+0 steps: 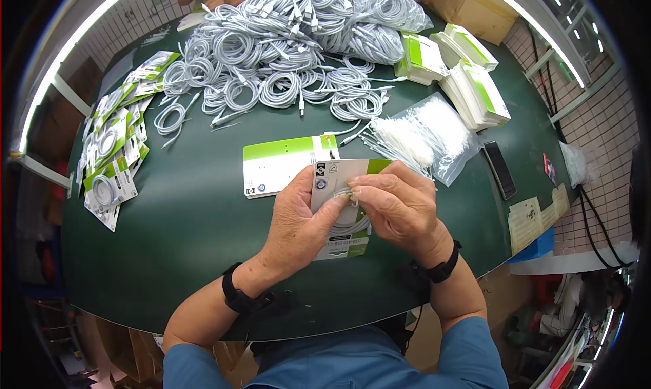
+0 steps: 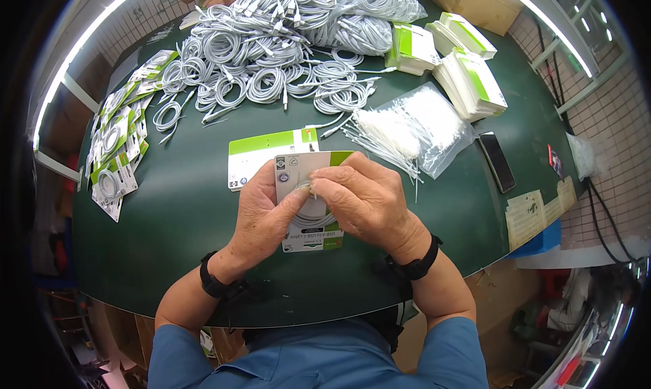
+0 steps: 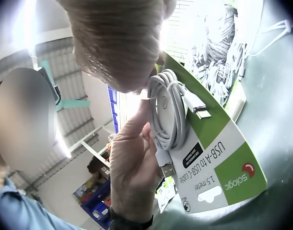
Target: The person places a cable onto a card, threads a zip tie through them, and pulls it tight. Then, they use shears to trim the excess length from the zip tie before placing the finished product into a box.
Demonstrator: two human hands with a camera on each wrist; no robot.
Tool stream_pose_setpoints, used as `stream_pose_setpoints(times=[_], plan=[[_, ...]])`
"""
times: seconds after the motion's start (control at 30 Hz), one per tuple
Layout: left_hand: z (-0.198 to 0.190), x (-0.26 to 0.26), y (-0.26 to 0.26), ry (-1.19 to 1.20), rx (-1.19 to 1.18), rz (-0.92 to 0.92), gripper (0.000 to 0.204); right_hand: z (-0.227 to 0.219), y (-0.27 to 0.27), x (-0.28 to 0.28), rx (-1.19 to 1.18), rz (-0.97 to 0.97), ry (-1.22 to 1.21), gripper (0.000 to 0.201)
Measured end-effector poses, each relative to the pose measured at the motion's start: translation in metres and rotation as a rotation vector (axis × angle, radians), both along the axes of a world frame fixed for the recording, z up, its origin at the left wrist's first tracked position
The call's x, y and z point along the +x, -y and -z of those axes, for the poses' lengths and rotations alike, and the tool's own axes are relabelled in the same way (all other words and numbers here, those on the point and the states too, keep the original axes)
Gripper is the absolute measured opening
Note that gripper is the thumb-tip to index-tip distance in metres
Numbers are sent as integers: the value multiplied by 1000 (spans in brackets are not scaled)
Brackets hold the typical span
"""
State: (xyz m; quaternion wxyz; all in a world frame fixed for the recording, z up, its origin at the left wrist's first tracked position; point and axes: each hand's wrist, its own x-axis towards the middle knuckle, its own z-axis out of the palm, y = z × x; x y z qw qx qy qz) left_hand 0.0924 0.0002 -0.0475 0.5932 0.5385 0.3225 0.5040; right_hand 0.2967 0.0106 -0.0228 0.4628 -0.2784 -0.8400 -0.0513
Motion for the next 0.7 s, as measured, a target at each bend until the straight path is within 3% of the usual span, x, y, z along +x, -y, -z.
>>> stream_pose_setpoints(times=[0.2, 0.4, 0.53, 0.6, 0.7], plan=[[-2, 2, 3, -23, 20, -3, 30, -10, 2, -2, -335, -20, -175, 22], [-2, 2, 4, -56, 17, 33, 31, -20, 10, 12, -522, 14, -90, 20], [-6, -1, 2, -2, -18, 65, 33, -26, 5, 25, -617, 46, -345, 17], [-12, -2, 3, 8, -15, 81, 36, -18, 0, 26, -773, 103, -650, 14], [-18, -3, 5, 9, 6, 113, 38, 0, -16, 33, -1176, -44, -764, 21]])
